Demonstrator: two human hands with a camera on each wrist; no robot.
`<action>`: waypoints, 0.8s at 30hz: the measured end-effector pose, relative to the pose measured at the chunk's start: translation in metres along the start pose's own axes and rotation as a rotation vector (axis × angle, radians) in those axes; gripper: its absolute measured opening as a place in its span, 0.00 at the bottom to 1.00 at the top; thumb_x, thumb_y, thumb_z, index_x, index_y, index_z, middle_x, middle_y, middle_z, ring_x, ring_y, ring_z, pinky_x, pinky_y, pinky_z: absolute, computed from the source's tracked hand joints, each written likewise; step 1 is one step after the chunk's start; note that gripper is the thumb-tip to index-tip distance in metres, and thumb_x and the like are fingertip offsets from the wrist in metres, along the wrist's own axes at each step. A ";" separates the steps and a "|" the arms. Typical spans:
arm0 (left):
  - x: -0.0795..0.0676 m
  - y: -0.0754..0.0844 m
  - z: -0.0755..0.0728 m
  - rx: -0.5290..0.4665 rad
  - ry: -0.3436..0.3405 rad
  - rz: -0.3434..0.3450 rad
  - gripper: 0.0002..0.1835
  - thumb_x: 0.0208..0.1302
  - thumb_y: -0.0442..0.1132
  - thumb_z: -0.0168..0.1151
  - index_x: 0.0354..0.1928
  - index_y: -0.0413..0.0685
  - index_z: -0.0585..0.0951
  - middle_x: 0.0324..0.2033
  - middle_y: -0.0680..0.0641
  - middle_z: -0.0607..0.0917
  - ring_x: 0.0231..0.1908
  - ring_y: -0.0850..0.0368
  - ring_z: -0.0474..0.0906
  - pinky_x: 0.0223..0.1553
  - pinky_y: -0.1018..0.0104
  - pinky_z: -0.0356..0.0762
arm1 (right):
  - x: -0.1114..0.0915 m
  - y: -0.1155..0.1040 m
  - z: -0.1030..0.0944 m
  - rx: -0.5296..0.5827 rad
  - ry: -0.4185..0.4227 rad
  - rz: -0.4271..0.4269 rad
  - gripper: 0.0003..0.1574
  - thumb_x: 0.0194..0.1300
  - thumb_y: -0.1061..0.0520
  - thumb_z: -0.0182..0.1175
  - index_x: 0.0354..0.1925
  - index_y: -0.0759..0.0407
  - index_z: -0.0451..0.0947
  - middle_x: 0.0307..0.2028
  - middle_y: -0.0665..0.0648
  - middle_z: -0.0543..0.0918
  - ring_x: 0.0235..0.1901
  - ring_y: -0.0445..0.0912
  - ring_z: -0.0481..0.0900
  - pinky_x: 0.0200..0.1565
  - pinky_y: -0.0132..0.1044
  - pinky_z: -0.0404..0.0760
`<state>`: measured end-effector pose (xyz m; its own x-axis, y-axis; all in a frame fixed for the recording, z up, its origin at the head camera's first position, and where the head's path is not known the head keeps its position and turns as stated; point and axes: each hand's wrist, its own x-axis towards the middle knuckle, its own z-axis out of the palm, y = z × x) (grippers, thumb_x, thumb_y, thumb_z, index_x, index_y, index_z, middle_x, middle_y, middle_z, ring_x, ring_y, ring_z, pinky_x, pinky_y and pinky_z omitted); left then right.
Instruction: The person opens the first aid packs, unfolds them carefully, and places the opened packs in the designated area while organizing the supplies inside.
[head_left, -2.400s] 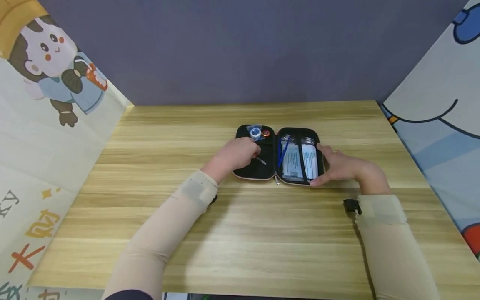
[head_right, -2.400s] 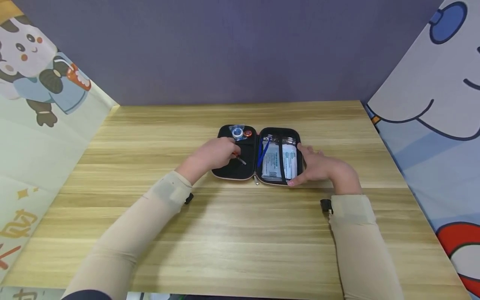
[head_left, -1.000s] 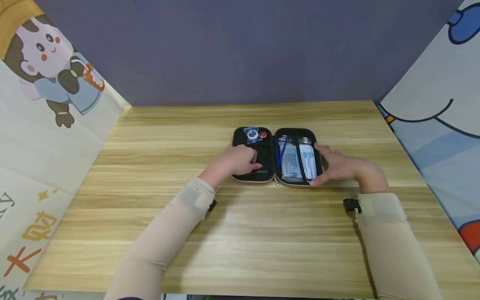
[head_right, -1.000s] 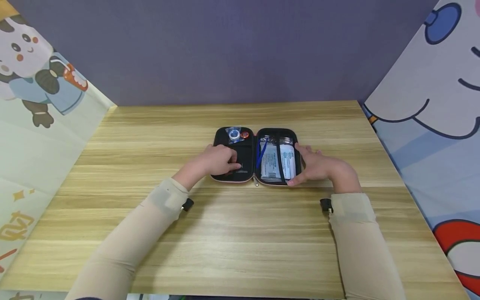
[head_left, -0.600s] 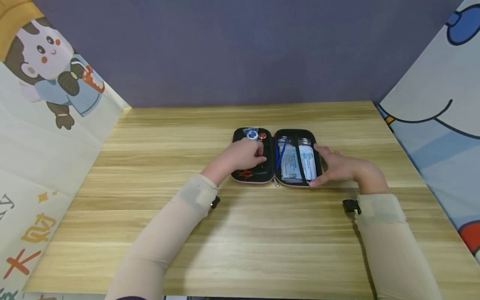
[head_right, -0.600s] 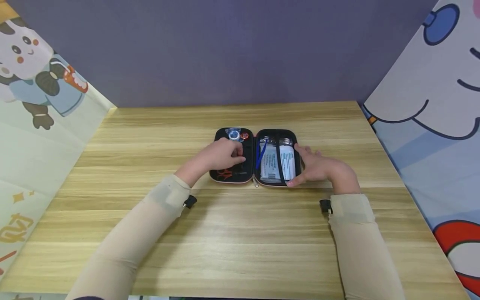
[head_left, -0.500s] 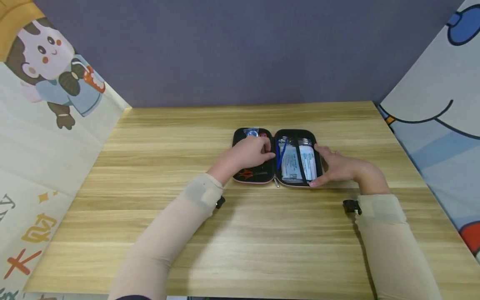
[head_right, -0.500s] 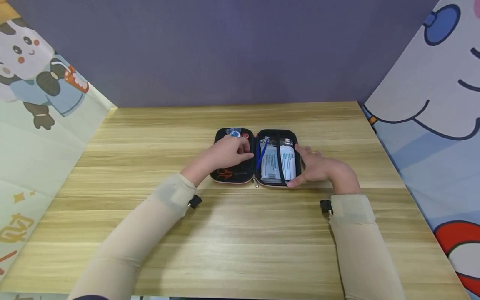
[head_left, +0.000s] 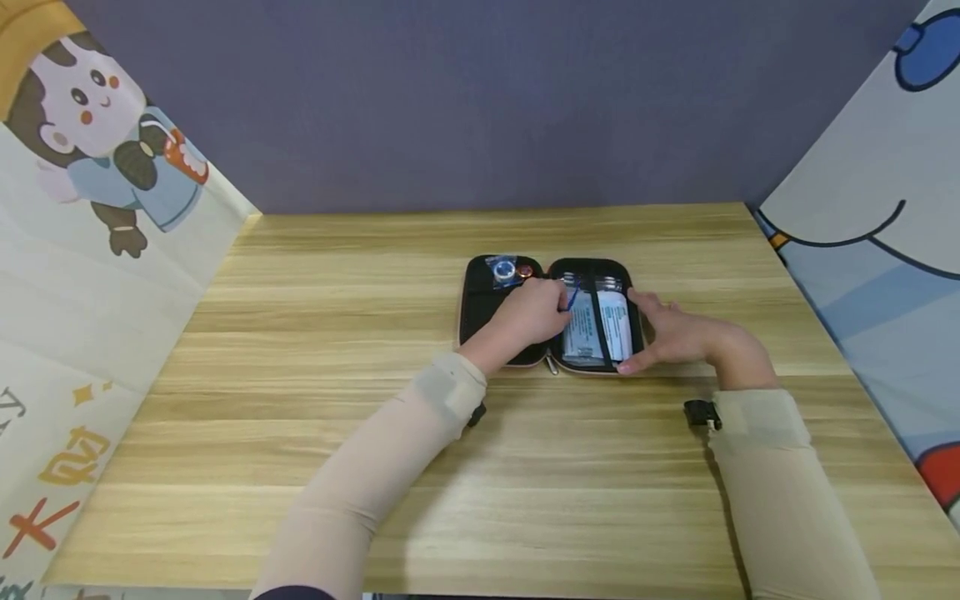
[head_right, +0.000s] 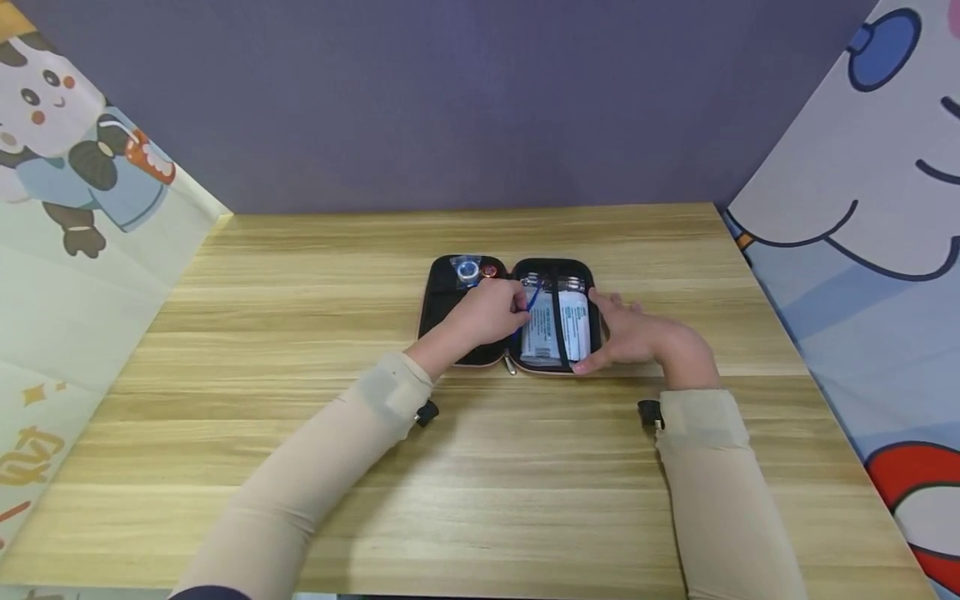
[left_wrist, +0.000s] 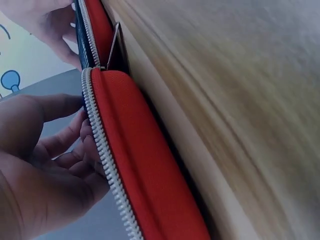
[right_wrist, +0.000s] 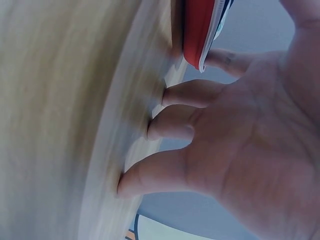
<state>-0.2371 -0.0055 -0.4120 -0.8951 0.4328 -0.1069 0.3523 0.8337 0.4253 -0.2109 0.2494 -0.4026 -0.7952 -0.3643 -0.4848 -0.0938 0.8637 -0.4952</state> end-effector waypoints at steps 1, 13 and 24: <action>0.003 -0.001 0.001 -0.007 -0.006 -0.006 0.14 0.76 0.47 0.62 0.30 0.53 0.77 0.25 0.53 0.78 0.25 0.58 0.75 0.29 0.64 0.73 | 0.000 0.000 0.000 0.001 0.003 0.000 0.91 0.52 0.31 0.80 0.86 0.59 0.29 0.83 0.79 0.34 0.78 0.85 0.33 0.73 0.83 0.45; -0.015 -0.003 -0.021 -0.182 0.096 -0.020 0.08 0.75 0.44 0.64 0.36 0.51 0.80 0.32 0.51 0.83 0.26 0.58 0.75 0.35 0.64 0.77 | -0.002 -0.003 0.000 0.015 0.007 -0.004 0.91 0.52 0.31 0.80 0.86 0.60 0.28 0.82 0.80 0.32 0.77 0.86 0.31 0.72 0.84 0.42; -0.022 -0.033 -0.046 -0.257 0.104 -0.064 0.29 0.70 0.37 0.72 0.69 0.50 0.71 0.49 0.46 0.89 0.51 0.51 0.86 0.58 0.54 0.84 | -0.001 -0.002 0.001 0.003 0.007 0.011 0.92 0.51 0.30 0.80 0.86 0.59 0.27 0.82 0.80 0.31 0.77 0.86 0.30 0.72 0.84 0.41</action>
<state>-0.2417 -0.0586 -0.3822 -0.9414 0.3329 -0.0537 0.2247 0.7382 0.6360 -0.2086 0.2474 -0.4018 -0.8003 -0.3524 -0.4851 -0.0831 0.8664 -0.4924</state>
